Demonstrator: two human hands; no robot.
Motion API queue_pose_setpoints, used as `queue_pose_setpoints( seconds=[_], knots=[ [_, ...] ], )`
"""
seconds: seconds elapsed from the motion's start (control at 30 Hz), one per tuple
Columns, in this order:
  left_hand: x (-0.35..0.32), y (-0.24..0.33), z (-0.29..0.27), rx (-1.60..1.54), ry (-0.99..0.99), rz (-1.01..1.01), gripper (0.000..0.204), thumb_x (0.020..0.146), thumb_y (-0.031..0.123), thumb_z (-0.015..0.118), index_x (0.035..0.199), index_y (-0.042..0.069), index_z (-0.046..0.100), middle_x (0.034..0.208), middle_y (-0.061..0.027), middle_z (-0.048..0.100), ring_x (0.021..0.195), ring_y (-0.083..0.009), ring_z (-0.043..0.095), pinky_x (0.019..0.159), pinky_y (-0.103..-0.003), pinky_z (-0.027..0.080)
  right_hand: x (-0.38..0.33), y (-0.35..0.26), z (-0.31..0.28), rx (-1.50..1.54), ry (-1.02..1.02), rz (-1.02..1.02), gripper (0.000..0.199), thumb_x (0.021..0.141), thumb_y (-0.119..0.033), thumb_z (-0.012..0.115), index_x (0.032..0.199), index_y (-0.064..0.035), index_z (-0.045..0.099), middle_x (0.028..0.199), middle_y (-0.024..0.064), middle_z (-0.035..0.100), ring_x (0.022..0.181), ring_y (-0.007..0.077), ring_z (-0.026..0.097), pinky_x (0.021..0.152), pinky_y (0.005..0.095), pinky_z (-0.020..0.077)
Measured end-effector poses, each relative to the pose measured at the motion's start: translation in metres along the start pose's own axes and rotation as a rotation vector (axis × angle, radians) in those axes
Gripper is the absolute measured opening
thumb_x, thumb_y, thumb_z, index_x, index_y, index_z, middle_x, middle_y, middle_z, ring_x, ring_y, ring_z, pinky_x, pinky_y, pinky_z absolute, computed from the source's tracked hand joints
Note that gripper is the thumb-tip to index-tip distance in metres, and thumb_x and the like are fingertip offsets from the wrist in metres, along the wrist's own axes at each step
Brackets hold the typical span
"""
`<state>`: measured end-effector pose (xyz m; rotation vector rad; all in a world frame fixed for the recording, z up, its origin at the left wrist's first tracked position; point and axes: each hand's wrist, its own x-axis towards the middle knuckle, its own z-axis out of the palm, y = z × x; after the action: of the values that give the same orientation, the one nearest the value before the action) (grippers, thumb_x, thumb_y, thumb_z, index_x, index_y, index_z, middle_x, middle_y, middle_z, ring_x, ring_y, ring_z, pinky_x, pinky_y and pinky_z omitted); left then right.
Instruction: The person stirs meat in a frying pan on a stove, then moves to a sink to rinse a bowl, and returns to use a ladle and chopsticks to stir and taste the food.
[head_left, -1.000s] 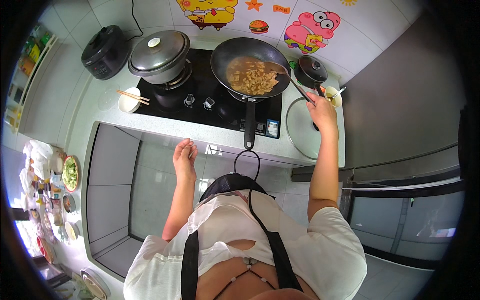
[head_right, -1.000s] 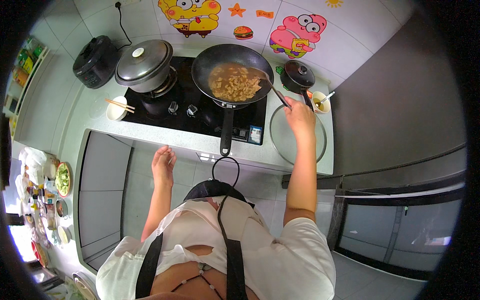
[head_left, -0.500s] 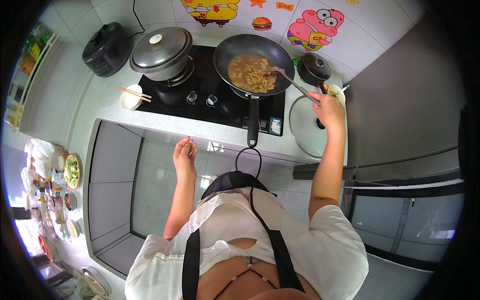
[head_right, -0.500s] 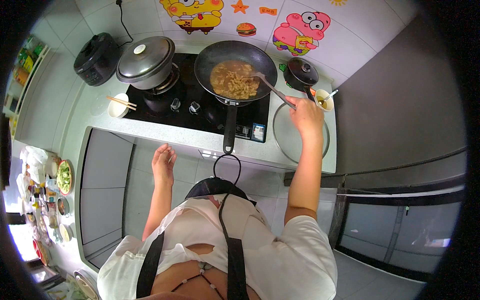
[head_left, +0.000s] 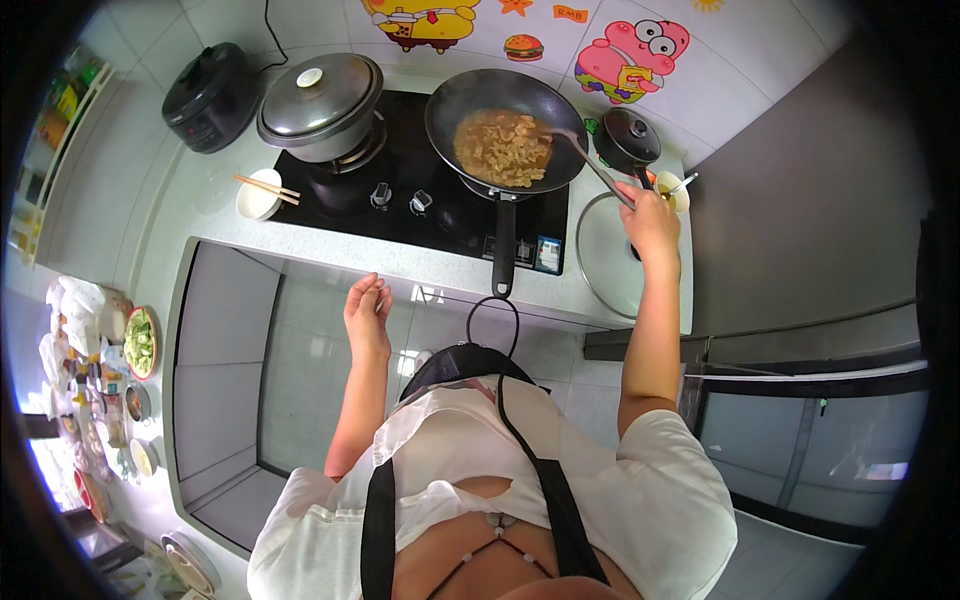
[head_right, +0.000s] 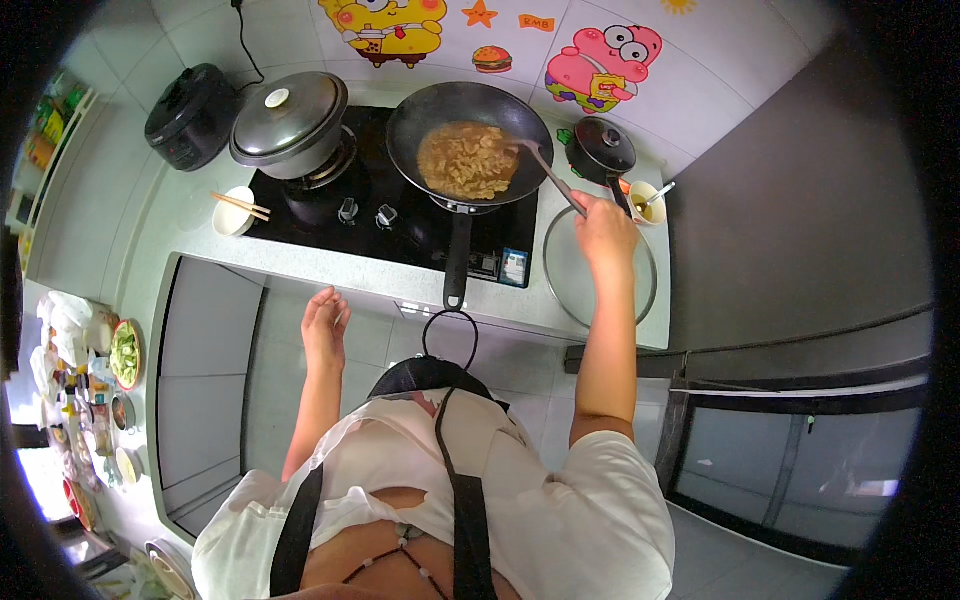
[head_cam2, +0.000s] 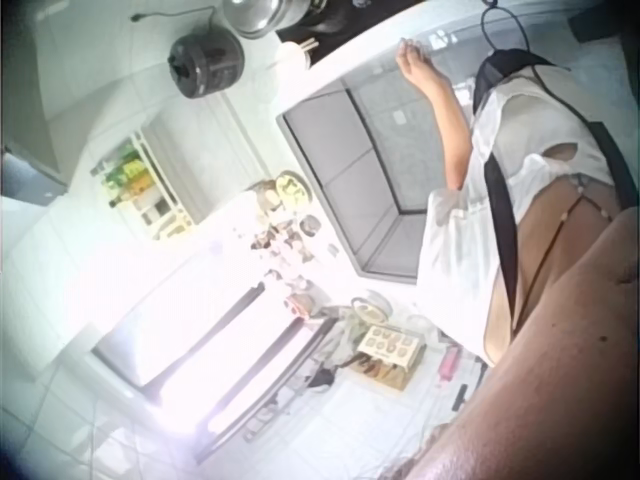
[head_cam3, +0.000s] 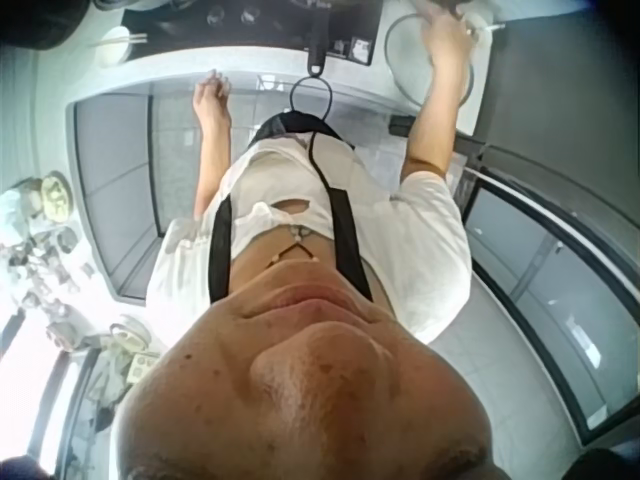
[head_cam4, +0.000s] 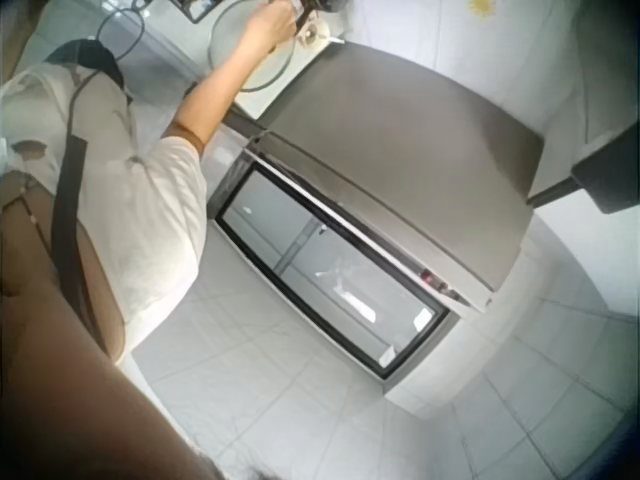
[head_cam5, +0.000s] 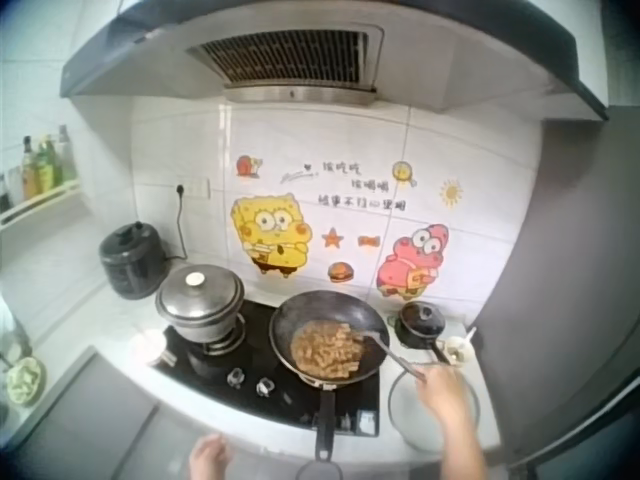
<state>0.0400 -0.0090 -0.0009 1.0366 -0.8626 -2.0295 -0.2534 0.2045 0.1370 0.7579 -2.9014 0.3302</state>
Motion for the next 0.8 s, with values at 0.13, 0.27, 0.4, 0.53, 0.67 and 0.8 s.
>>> queue_pose_setpoints(
  seconds=[0.13, 0.27, 0.4, 0.53, 0.67, 0.8],
  knots=[
    [0.001, -0.004, -0.001, 0.031, -0.034, -0.015, 0.020, 0.083, 0.008, 0.047, 0.102, 0.004, 0.052, 0.092, -0.0029, 0.054, 0.083, -0.0120, 0.053, 0.076, -0.025, 0.045, 0.007, 0.004, 0.030, 0.113, 0.021, 0.059, 0.034, 0.074, -0.015, 0.060, 0.108, -0.0204, 0.059, 0.091, 0.0135, 0.061, 0.082, 0.0303, 0.058, 0.072, 0.0381, 0.0457],
    [0.000, -0.003, -0.004, 0.042, -0.017, -0.006, 0.020, 0.082, 0.007, 0.047, 0.101, 0.004, 0.052, 0.092, -0.0032, 0.054, 0.082, -0.0121, 0.053, 0.076, -0.025, 0.044, 0.007, 0.008, 0.040, 0.221, -0.056, 0.004, 0.033, 0.074, -0.018, 0.061, 0.107, -0.0203, 0.059, 0.091, 0.0127, 0.061, 0.083, 0.0292, 0.059, 0.074, 0.0365, 0.0458],
    [0.000, 0.001, -0.001, 0.030, -0.029, -0.002, 0.019, 0.082, 0.007, 0.048, 0.101, 0.005, 0.052, 0.091, -0.0030, 0.054, 0.083, -0.0127, 0.052, 0.077, -0.026, 0.043, 0.004, 0.011, 0.006, 0.297, -0.113, 0.000, 0.029, 0.072, -0.022, 0.063, 0.101, -0.0189, 0.062, 0.087, 0.0109, 0.063, 0.083, 0.0274, 0.059, 0.074, 0.0348, 0.0460],
    [-0.001, -0.002, -0.001, 0.007, -0.007, -0.012, 0.018, 0.083, 0.005, 0.046, 0.099, 0.004, 0.053, 0.091, -0.0039, 0.054, 0.080, -0.0121, 0.053, 0.073, -0.023, 0.045, -0.001, -0.003, -0.052, 0.137, -0.099, -0.073, 0.025, 0.069, -0.022, 0.065, 0.094, -0.0172, 0.066, 0.083, 0.0093, 0.064, 0.082, 0.0251, 0.060, 0.072, 0.0336, 0.0464],
    [-0.001, -0.005, 0.000, 0.005, -0.011, -0.018, 0.018, 0.082, 0.006, 0.047, 0.099, 0.004, 0.053, 0.091, -0.0033, 0.054, 0.081, -0.0122, 0.053, 0.075, -0.024, 0.044, 0.000, -0.013, -0.087, -0.069, -0.161, -0.158, 0.022, 0.067, -0.021, 0.066, 0.088, -0.0161, 0.067, 0.081, 0.0082, 0.064, 0.080, 0.0239, 0.060, 0.068, 0.0337, 0.0465],
    [-0.002, -0.007, 0.000, 0.006, -0.021, -0.017, 0.020, 0.081, 0.008, 0.049, 0.101, 0.006, 0.052, 0.091, -0.0021, 0.054, 0.083, -0.0123, 0.052, 0.079, -0.027, 0.042, 0.008, -0.014, -0.073, -0.160, -0.118, -0.259, 0.020, 0.066, -0.019, 0.067, 0.085, -0.0153, 0.067, 0.080, 0.0080, 0.064, 0.077, 0.0241, 0.060, 0.066, 0.0347, 0.0463]
  ],
)
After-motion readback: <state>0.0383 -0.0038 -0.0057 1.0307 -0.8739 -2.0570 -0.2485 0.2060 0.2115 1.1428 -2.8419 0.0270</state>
